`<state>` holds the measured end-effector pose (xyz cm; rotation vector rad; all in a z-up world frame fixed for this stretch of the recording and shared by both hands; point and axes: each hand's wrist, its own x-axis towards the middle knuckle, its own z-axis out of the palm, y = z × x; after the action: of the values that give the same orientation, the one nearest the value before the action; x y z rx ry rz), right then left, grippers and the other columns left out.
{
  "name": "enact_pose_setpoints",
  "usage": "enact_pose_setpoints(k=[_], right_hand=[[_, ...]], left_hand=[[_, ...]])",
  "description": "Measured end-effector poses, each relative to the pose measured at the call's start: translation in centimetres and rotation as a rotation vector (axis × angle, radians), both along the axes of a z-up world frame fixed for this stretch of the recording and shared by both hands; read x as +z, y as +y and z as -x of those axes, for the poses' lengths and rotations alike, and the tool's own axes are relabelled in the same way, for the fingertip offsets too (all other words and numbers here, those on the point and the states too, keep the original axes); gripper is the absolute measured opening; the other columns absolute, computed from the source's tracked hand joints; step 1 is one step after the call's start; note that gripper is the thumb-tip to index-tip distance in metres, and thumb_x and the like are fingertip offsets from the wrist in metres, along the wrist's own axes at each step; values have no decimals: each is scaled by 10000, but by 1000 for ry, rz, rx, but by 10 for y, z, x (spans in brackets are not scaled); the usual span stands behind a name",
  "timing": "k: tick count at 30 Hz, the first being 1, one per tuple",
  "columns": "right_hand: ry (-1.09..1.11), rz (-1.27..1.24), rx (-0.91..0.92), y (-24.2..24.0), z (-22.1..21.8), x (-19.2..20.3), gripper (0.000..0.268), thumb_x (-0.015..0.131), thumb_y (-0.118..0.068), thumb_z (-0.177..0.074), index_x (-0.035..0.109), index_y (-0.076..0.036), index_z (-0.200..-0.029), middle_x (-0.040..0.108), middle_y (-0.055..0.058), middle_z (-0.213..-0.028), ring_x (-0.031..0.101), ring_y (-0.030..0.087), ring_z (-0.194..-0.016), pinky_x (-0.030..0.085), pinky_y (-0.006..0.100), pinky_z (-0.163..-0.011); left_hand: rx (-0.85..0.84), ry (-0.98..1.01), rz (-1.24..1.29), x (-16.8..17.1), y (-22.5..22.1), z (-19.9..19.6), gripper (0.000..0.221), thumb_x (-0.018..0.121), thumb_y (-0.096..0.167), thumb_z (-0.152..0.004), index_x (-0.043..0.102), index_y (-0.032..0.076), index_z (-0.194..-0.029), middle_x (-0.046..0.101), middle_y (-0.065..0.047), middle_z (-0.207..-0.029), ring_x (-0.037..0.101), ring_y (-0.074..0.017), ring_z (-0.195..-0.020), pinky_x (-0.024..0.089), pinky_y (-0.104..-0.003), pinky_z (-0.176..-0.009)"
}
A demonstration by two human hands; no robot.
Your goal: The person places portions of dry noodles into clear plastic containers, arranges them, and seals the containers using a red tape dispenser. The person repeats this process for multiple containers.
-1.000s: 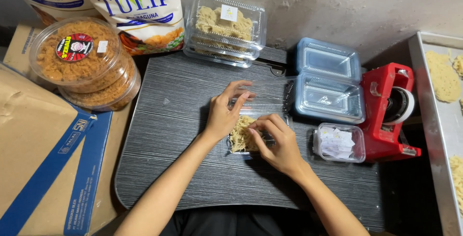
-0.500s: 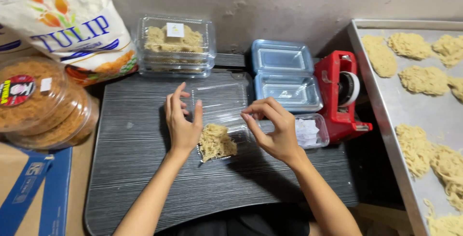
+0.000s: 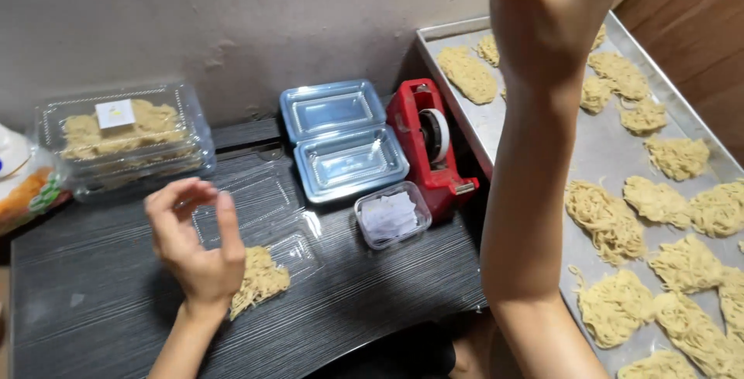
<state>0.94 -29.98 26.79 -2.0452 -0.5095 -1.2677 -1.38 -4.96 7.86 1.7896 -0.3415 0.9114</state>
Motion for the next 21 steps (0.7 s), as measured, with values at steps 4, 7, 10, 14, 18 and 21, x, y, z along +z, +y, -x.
enact_pose_setpoints(k=[4, 7, 10, 14, 18, 21], right_hand=[[166, 3, -391, -87, -25, -13, 75, 587, -55, -853, 576, -34, -782, 614, 137, -785, 616, 251, -727, 524, 350, -661], [316, -1, -719, -151, -44, -22, 95, 640, -156, -816, 607, -75, -779, 614, 155, -841, 604, 313, -785, 500, 412, -680], [468, -11, -1048, -209, -52, -37, 152, 691, -258, -779, 638, -116, -776, 614, 172, -897, 592, 376, -845, 477, 475, -700], [918, -82, -1455, -291, -42, -84, 458, 706, -414, -782, 583, -29, -1000, 568, 175, -1073, 458, 341, -1044, 454, 477, -748], [1029, -43, -1576, -360, -13, -120, 481, 586, -312, -863, 459, 40, -1164, 442, 184, -1207, 378, 330, -1110, 394, 462, -856], [1296, -112, -1500, -390, 13, -127, 403, 405, -310, -935, 463, -11, -1198, 439, 211, -1254, 377, 402, -1171, 331, 524, -934]], left_hand=[[-445, -126, -54, 49, -79, -5, 60, 516, 35, -851, 497, -12, -882, 556, -108, -761, 560, -197, -658, 484, -277, -622], [-735, -223, -99, 76, -150, -4, 79, 497, 40, -859, 531, -6, -805, 573, -94, -725, 559, -199, -640, 465, -293, -611], [-901, -203, -157, 77, -211, 0, 143, 453, 94, -891, 517, 6, -798, 571, -97, -724, 553, -222, -658, 452, -326, -604], [-914, -132, -306, 64, -268, 6, 189, 421, 201, -901, 440, 54, -782, 550, -93, -716, 500, -271, -676, 424, -407, -543], [-942, -60, -341, 48, -296, 11, 220, 419, 247, -901, 459, 61, -792, 579, -85, -730, 513, -264, -683, 441, -416, -552], [-961, -34, -371, 31, -306, 13, 262, 402, 261, -911, 476, 53, -771, 588, -102, -714, 526, -261, -675, 458, -416, -550]])
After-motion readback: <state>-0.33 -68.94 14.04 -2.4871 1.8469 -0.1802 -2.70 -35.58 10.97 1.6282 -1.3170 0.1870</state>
